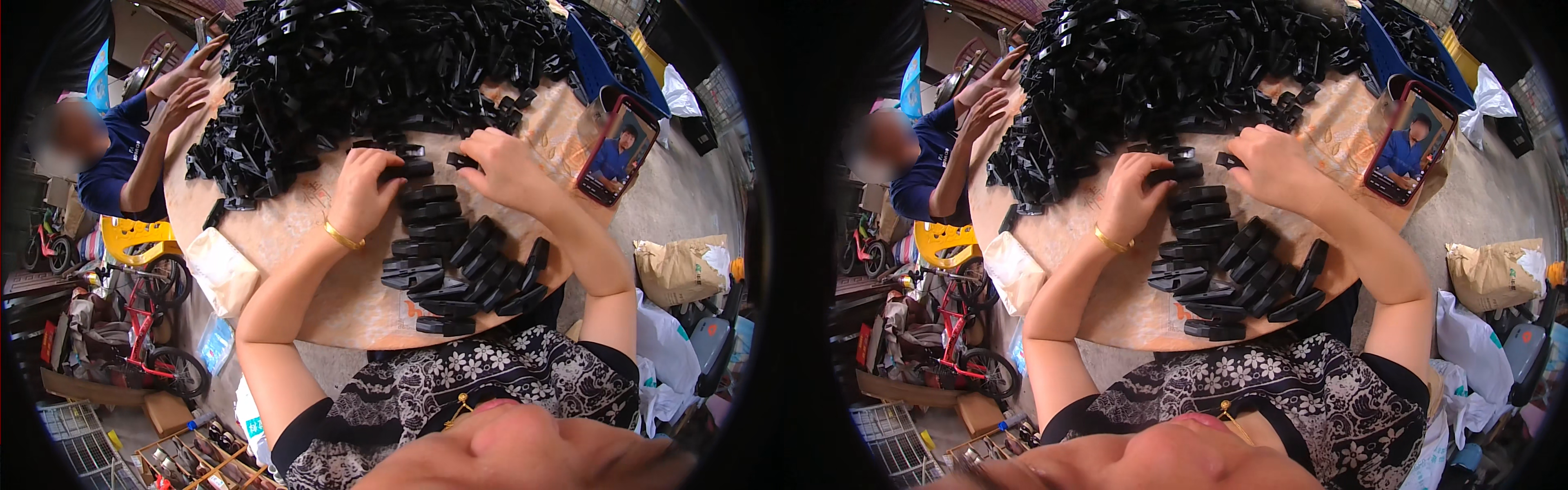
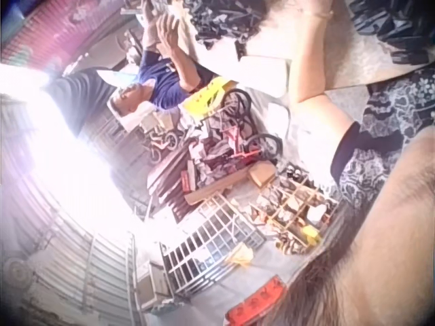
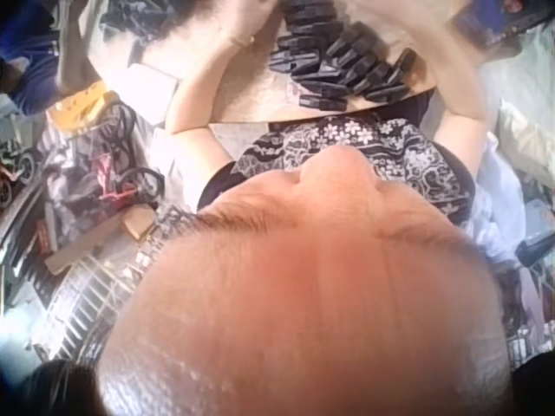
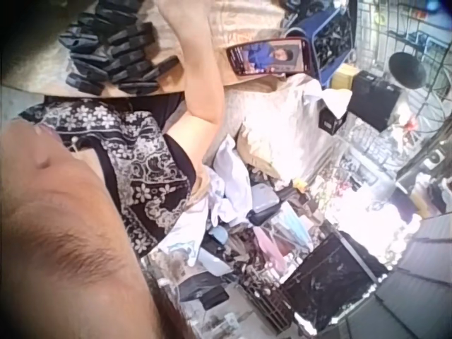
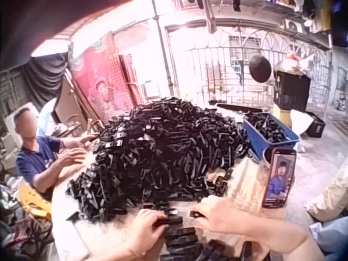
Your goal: The person assembles black plastic components by hand, fitting plastic pieces together and stacking the assembled parts on the table.
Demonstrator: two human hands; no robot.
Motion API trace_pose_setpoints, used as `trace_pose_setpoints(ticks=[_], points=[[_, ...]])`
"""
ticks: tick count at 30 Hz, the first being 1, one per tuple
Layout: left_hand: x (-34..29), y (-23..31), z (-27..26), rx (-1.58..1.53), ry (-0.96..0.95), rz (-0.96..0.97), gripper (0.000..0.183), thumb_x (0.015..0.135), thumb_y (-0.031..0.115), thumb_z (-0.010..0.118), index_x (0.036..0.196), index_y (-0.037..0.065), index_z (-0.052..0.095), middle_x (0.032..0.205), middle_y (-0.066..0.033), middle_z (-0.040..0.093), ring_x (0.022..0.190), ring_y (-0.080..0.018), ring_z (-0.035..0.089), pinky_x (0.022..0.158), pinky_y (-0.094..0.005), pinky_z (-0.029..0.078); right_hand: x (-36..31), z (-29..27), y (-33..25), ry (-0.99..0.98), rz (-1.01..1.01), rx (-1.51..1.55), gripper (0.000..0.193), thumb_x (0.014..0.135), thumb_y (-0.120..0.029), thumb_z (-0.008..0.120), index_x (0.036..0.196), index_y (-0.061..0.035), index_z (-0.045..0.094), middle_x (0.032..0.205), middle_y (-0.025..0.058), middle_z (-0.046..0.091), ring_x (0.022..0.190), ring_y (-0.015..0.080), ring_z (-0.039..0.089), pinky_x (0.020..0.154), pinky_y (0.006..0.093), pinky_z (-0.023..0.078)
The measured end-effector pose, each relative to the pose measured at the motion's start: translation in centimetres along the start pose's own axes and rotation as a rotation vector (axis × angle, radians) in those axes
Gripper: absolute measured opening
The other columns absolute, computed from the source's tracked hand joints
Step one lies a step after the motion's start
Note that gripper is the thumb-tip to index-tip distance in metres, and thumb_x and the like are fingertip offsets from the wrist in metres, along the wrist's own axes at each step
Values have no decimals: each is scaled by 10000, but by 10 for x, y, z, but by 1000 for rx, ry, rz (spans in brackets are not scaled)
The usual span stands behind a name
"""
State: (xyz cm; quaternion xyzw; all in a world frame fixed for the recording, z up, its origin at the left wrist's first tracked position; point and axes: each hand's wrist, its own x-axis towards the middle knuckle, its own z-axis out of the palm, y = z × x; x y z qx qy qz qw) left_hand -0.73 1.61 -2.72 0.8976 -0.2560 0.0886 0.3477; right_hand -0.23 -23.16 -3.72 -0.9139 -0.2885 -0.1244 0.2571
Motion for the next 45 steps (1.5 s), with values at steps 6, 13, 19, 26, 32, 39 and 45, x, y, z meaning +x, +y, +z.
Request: trace_pose_setpoints(ticks=[6,13,19,26,32,39,45], points=[[-2,6,7,-88,-78,-79,227,726,89,733,927,15,658,923,-104,607,922,-291,568,810,-365,473,12,1,-5,128,-231,271,188,724,-85,705,872,-16,612,837,101,575,835,295,547,714,378,467],[-3,1,5,-84,-41,-115,199,705,90,745,868,6,668,867,-106,604,847,-291,574,746,-357,480,11,2,-3,6,-224,196,182,706,-85,712,864,-36,636,822,94,567,825,288,537,737,367,462],[3,2,9,-84,-71,-69,173,687,86,750,812,0,668,784,-100,594,806,-282,567,704,-353,471,18,22,-8,38,-315,271,248,707,-74,703,951,-51,666,803,95,558,813,293,535,742,377,457],[2,6,10,-117,-103,-78,166,721,104,746,844,18,676,797,-95,593,796,-273,564,714,-348,471,19,19,-3,85,-200,303,222,750,-107,692,956,-31,654,921,106,607,889,299,555,771,370,471],[0,8,13,-107,-128,114,176,748,115,735,893,36,675,857,-85,607,838,-272,552,739,-345,467,26,28,17,309,-118,-198,291,761,-140,674,1037,-55,635,1118,51,602,1082,241,515,906,386,396],[-3,14,12,-115,-219,260,152,785,64,699,934,39,680,893,-67,622,821,-238,555,703,-316,469,26,33,19,252,-197,-128,204,736,-123,676,924,-105,597,1000,15,615,1058,212,532,945,388,359],[-8,18,16,-264,-144,67,327,758,38,711,1078,49,647,1100,-126,593,946,-275,568,820,-346,477,24,22,15,355,-153,46,256,726,-132,697,971,-118,627,853,35,636,859,210,593,919,392,374]])
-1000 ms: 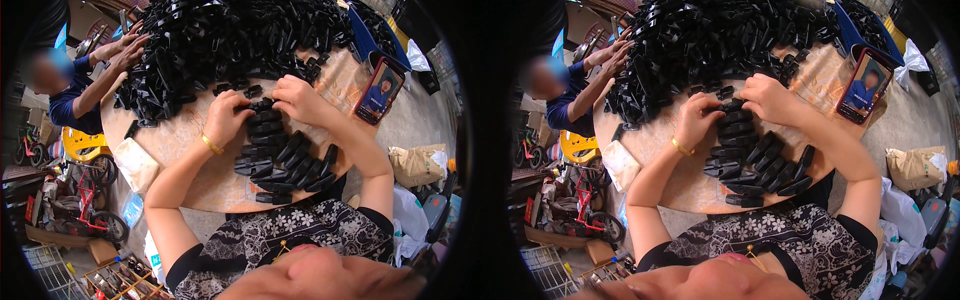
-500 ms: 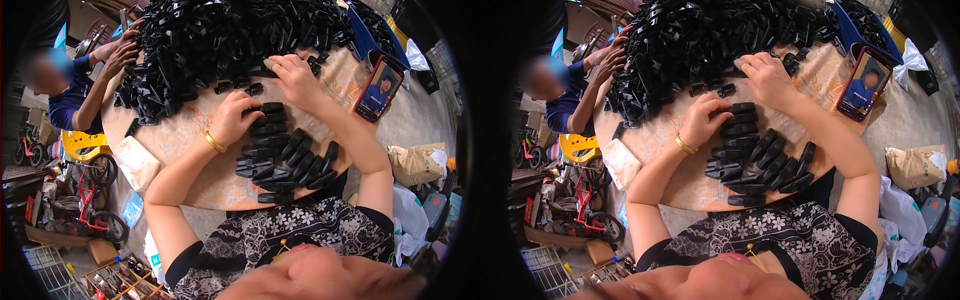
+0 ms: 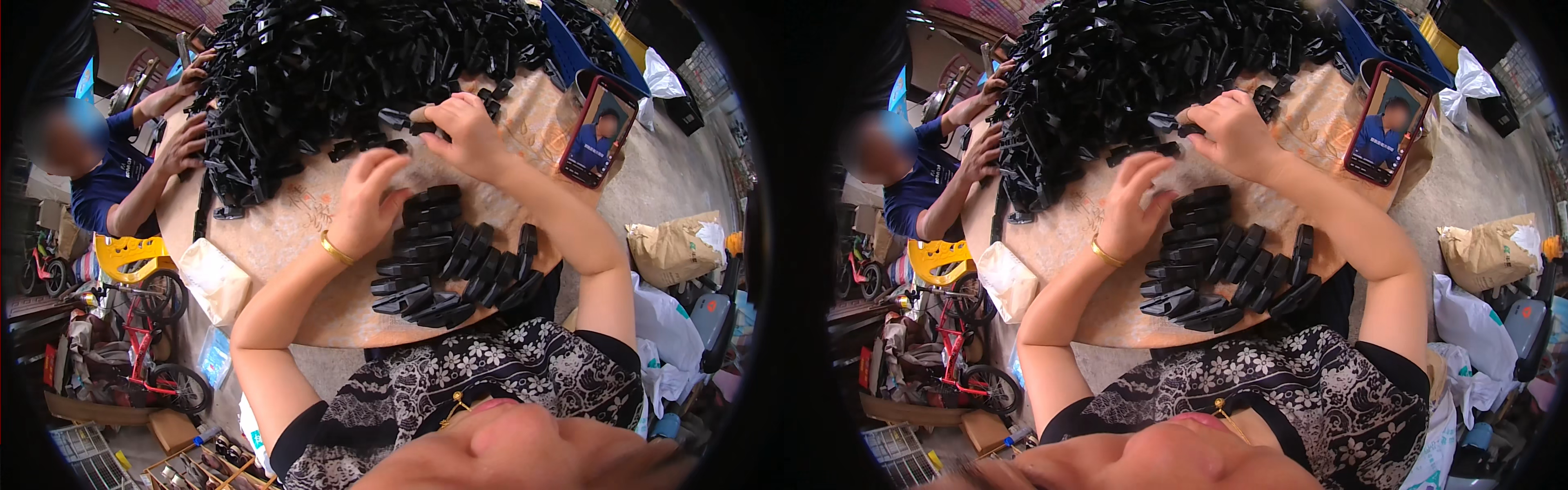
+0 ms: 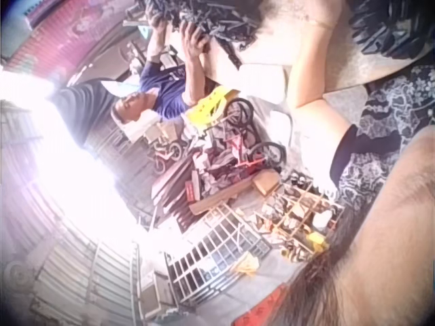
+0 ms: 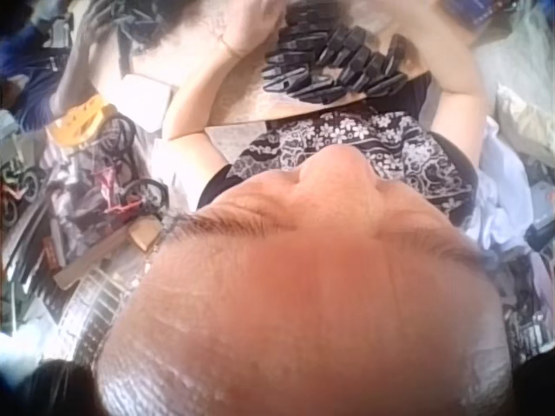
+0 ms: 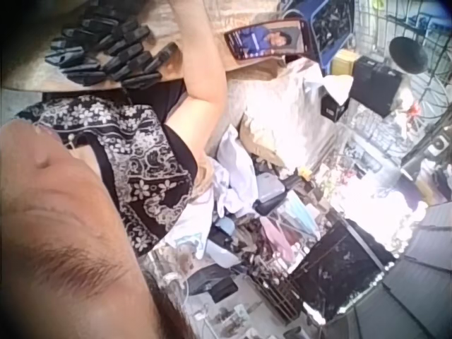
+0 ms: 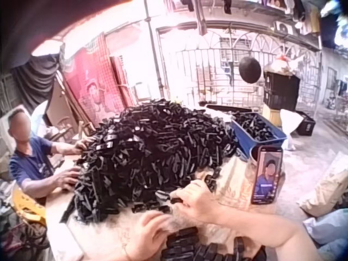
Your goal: The person assembles black plastic components by hand, fitting plastic pieces together and stacking the assembled parts on the table.
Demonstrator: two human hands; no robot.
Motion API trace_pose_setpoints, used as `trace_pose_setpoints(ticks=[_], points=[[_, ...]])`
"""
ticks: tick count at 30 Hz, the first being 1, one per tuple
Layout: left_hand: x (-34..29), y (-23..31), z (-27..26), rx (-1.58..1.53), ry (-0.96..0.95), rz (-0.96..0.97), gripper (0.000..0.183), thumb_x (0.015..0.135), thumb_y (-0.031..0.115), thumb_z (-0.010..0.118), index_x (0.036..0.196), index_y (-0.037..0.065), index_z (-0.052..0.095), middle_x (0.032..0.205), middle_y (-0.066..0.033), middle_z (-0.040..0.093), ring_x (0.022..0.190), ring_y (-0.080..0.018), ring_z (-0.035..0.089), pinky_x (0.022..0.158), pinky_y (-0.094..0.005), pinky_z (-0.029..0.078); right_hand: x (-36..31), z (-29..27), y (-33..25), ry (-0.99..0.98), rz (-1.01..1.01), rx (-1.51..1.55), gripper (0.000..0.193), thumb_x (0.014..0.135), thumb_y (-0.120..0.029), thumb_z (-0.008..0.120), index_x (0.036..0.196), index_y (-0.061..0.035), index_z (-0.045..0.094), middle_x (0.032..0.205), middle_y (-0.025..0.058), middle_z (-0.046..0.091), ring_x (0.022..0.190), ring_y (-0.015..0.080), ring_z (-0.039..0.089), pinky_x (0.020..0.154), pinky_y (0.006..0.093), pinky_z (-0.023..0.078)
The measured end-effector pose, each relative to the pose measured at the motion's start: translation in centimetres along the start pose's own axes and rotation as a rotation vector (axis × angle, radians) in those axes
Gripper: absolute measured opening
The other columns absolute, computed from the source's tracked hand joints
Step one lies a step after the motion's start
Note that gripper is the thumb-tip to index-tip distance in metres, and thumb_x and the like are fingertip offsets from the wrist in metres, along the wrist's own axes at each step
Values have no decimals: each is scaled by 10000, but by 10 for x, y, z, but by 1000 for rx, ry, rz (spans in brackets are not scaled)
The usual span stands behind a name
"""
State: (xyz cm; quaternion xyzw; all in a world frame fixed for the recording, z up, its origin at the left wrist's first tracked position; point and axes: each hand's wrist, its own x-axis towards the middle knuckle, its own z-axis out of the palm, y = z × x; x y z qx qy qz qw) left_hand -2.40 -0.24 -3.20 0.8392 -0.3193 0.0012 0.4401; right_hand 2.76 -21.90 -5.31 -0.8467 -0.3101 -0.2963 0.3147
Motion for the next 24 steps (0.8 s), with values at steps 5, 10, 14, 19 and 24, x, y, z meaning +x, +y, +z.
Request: trace_pose_setpoints(ticks=[5,10,14,19,24], points=[[7,-3,-9,535,268,324,465,704,19,708,1151,44,586,1127,-126,592,1000,-314,567,853,-381,485,-4,-4,-19,-143,-115,190,367,680,-171,747,1012,-96,609,845,44,624,850,224,599,932,399,384],[4,-9,-9,535,137,349,312,710,34,692,1010,33,605,972,-92,618,921,-279,582,811,-373,497,-7,-2,-18,-224,-111,182,346,722,-172,702,1043,-82,610,860,38,631,901,227,590,926,407,384],[7,-3,-9,498,121,347,257,721,42,691,964,32,608,916,-95,608,875,-290,581,786,-372,496,-8,-1,-11,-291,-125,107,295,747,-129,637,1042,-106,634,922,35,630,966,236,566,906,397,387],[1,1,-5,332,111,129,231,719,9,703,934,21,621,893,-107,621,811,-289,609,706,-347,506,-6,-2,-13,-311,-150,95,291,735,-67,608,1015,-133,651,1027,25,612,1026,237,548,917,392,387],[1,6,-3,234,94,95,196,740,41,684,917,30,601,891,-124,597,829,-316,583,734,-379,489,-4,5,-6,-273,-180,107,290,716,-32,613,983,-136,657,1066,11,623,1053,229,548,924,394,391]])
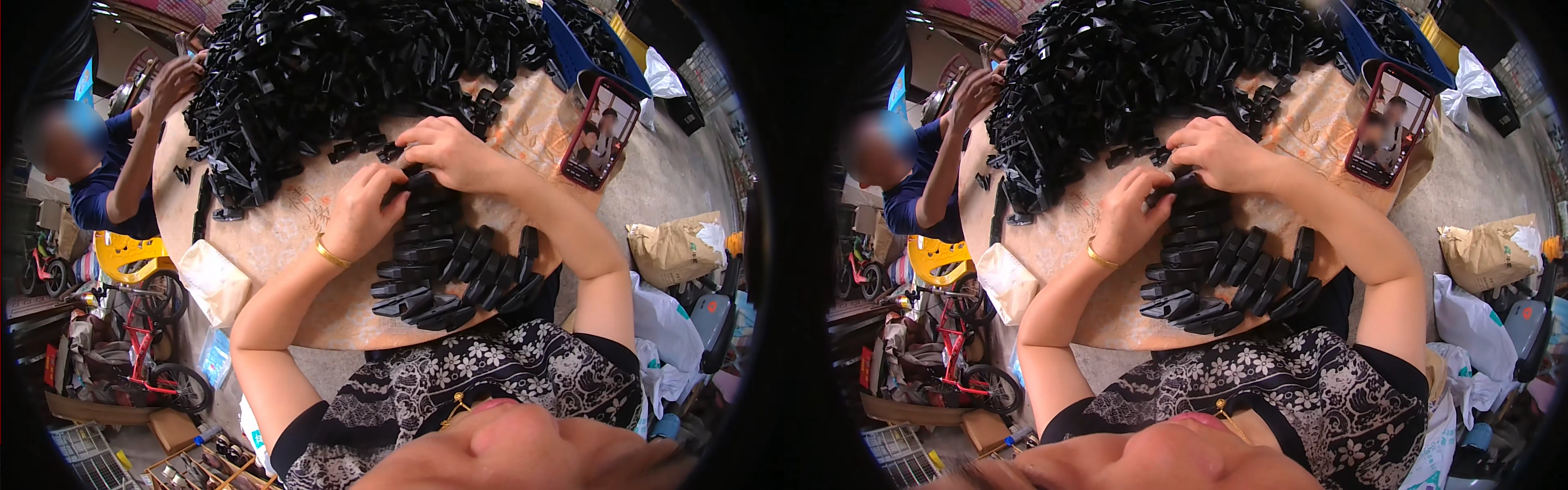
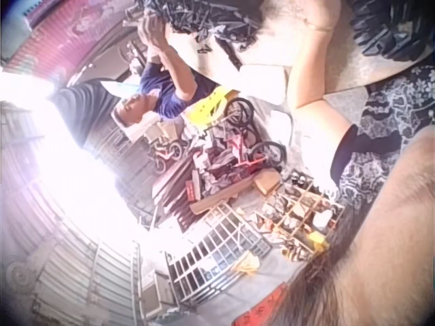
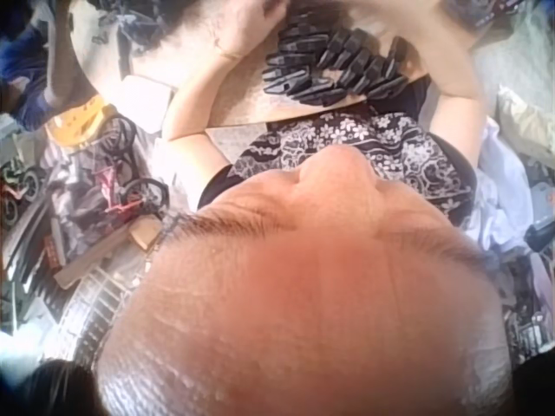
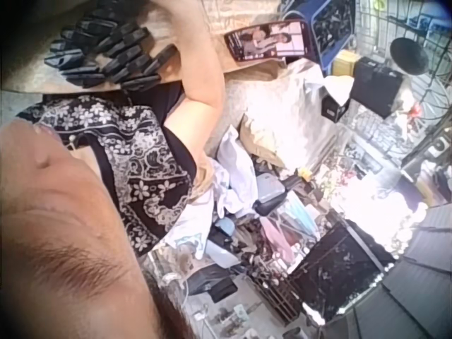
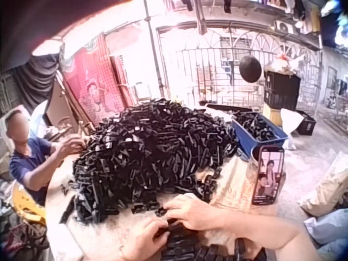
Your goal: The person assembles black plastic components by hand, fitting plastic pieces together and stacking the assembled parts on the table.
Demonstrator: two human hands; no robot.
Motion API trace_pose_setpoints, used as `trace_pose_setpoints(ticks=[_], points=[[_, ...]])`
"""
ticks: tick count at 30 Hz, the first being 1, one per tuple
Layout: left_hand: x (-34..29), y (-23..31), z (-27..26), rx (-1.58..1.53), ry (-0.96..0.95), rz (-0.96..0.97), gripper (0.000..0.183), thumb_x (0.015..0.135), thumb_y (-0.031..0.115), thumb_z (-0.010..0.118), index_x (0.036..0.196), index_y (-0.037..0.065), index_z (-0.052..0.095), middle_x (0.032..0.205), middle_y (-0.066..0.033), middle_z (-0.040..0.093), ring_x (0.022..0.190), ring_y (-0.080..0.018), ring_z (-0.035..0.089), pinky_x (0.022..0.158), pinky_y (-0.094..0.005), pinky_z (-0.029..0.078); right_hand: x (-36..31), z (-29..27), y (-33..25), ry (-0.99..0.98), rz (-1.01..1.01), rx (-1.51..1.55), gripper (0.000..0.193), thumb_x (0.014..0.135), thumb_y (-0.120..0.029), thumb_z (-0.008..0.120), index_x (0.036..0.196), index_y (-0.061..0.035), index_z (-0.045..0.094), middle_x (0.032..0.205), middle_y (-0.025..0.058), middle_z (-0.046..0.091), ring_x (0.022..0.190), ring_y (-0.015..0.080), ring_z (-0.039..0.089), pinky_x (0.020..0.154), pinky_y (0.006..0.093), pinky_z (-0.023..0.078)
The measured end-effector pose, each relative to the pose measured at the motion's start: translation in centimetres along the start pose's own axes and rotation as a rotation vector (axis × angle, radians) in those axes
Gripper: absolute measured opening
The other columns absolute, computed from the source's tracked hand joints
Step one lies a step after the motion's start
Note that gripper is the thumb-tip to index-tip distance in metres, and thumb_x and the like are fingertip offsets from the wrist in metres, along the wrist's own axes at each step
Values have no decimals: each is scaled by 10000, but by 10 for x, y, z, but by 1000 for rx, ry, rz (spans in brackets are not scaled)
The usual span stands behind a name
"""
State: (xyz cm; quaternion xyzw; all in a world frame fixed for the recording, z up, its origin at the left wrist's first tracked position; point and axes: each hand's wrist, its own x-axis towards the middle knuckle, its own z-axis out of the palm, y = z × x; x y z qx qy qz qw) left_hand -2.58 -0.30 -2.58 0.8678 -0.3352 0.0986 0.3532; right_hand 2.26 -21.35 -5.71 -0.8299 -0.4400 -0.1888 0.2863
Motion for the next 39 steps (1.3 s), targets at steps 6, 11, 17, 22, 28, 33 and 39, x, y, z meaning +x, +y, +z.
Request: trace_pose_setpoints(ticks=[6,11,17,22,28,33,39], points=[[-3,-4,1,-47,3,-62,196,758,44,682,939,30,607,894,-125,607,815,-324,585,721,-384,488,2,0,2,26,-58,10,232,715,-57,656,943,-102,656,972,14,655,1000,219,576,906,389,404],[0,-14,-1,112,24,51,212,764,69,692,962,40,621,905,-111,611,860,-311,568,762,-379,479,-4,-31,-1,-35,247,81,202,758,-128,705,925,-39,636,844,110,660,791,278,617,734,358,461],[-1,-12,-5,140,-7,-17,244,743,117,714,966,47,642,916,-104,601,910,-314,544,812,-390,466,3,-29,-36,-135,456,537,267,833,-137,666,1056,-18,579,733,163,630,666,314,616,614,356,474],[-2,-9,-11,108,-81,-167,222,722,121,728,914,31,665,878,-112,597,898,-316,554,781,-389,473,1,-19,-29,-132,370,470,245,817,-149,669,1023,-27,616,837,150,638,770,309,623,682,367,487],[-1,-6,-8,60,-51,-236,214,707,139,744,869,22,667,845,-103,597,854,-300,567,748,-381,478,-3,-22,-22,-84,256,192,221,770,-174,701,933,-33,649,886,109,578,858,297,580,738,380,478],[-1,-10,-8,32,-35,-252,195,693,133,755,825,20,665,799,-101,591,823,-299,567,727,-380,477,-4,-32,-24,-125,217,43,194,747,-161,711,887,-43,647,875,97,563,874,296,566,741,380,473],[1,-9,-2,7,-16,-200,178,671,115,763,764,18,646,760,-100,577,782,-292,555,689,-378,467,-1,-17,-22,-41,88,129,169,717,-101,711,821,-19,605,806,110,546,784,309,557,671,382,463]])
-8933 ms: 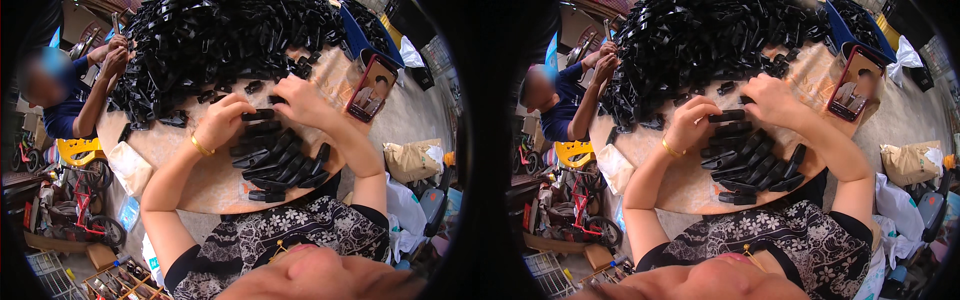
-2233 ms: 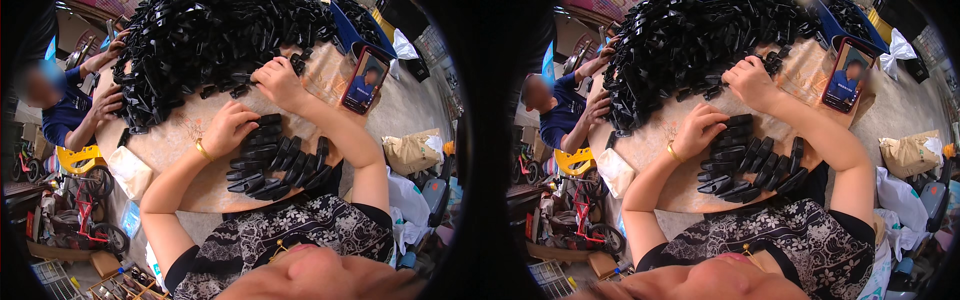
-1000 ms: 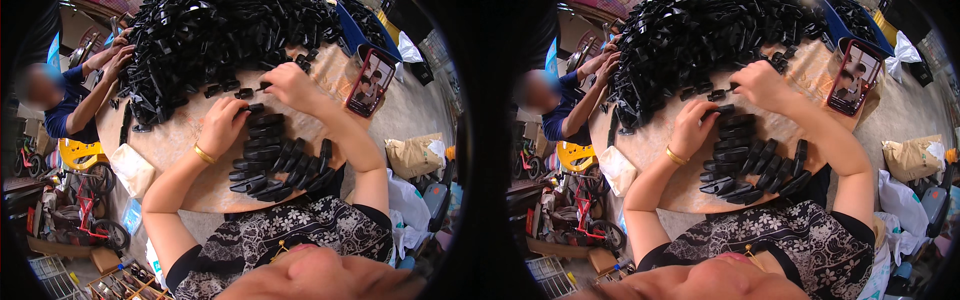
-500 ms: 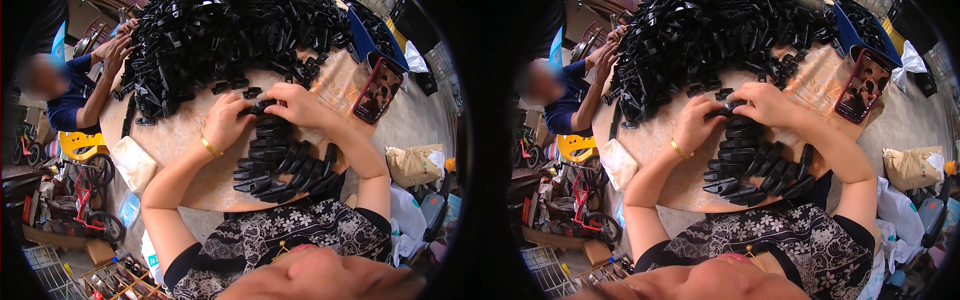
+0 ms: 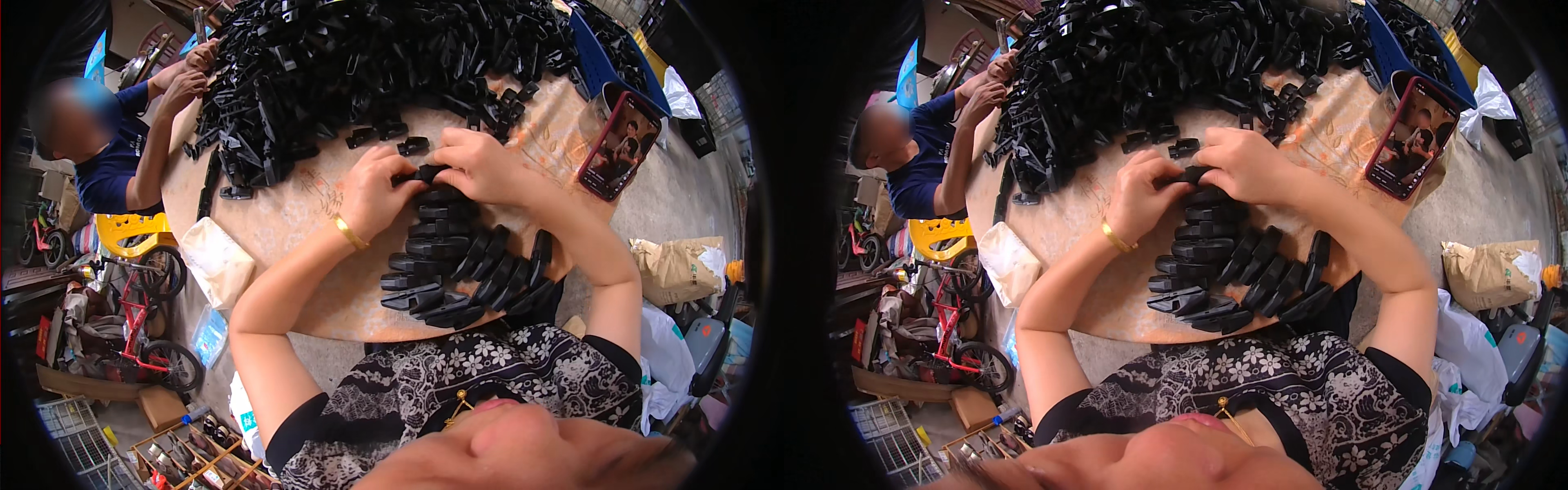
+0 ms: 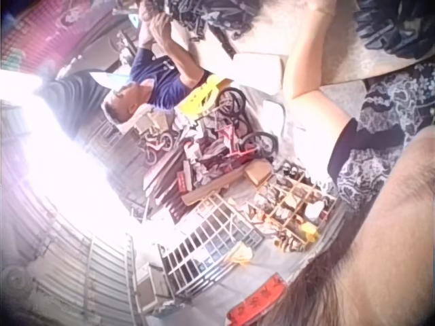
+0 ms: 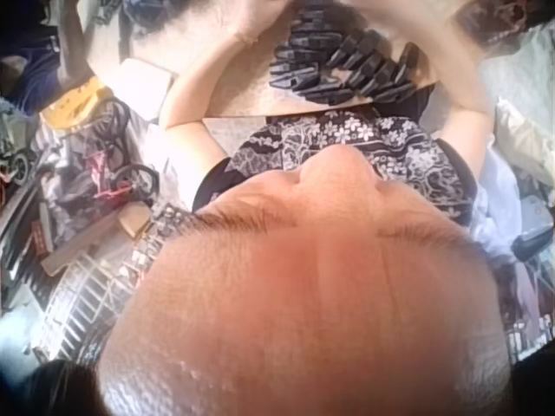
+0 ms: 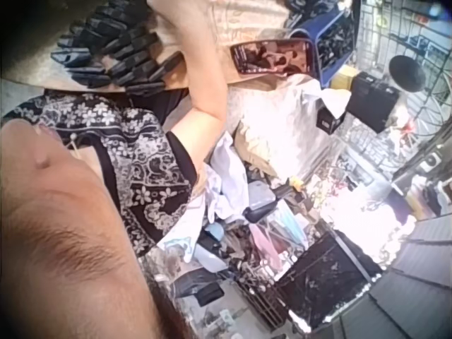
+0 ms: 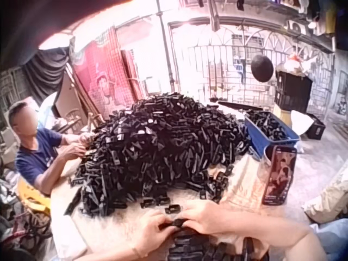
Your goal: The person assembles black plastic components by hand, fitting plastic pieces together and stacking the assembled parts on the table.
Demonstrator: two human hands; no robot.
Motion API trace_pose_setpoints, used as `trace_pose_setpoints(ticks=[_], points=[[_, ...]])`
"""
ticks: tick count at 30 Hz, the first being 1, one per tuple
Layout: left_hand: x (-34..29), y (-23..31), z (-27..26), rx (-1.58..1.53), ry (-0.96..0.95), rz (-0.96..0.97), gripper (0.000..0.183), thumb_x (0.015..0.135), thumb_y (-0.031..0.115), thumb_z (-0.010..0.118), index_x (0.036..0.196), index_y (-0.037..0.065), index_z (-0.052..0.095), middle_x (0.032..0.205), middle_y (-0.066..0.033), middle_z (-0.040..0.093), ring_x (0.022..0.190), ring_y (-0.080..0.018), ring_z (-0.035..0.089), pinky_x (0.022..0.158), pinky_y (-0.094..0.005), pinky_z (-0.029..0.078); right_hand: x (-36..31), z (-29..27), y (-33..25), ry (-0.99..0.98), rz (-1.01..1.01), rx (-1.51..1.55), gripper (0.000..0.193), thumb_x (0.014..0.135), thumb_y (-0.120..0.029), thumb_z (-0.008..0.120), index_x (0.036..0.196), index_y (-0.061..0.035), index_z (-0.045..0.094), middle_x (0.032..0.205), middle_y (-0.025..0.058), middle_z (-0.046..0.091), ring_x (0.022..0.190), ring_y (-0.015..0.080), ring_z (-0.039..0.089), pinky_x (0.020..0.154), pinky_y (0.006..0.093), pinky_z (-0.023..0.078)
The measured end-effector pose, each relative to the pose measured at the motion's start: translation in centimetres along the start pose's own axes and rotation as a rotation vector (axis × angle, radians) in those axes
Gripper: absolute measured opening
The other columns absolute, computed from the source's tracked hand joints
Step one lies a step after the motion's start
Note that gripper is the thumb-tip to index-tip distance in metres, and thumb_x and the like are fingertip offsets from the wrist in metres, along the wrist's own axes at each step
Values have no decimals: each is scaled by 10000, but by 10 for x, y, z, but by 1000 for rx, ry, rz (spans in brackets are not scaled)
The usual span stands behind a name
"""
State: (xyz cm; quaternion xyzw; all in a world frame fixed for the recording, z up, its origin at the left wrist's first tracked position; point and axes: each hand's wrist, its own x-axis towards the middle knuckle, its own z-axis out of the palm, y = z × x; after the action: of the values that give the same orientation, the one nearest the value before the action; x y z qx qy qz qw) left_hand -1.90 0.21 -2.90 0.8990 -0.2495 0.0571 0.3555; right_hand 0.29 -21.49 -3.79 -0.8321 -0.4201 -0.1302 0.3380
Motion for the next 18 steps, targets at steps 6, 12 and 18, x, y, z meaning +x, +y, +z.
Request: trace_pose_setpoints(ticks=[6,12,18], points=[[0,0,2,0,-14,32,182,681,120,757,778,27,636,778,-97,571,785,-289,545,694,-374,459,-1,9,5,19,66,138,188,729,-162,729,842,-37,645,806,111,568,750,304,567,655,389,460],[6,-5,4,-66,-102,191,152,761,157,726,826,45,646,834,-89,586,822,-285,541,735,-363,453,0,-7,35,302,261,-487,230,802,-279,692,835,-53,677,823,82,610,830,280,586,697,373,485],[13,-14,10,-108,-170,360,123,806,150,694,877,54,663,843,-83,595,803,-276,536,742,-359,455,6,-11,62,157,379,-506,194,800,-260,661,767,-70,683,787,77,600,818,269,589,695,375,496]])
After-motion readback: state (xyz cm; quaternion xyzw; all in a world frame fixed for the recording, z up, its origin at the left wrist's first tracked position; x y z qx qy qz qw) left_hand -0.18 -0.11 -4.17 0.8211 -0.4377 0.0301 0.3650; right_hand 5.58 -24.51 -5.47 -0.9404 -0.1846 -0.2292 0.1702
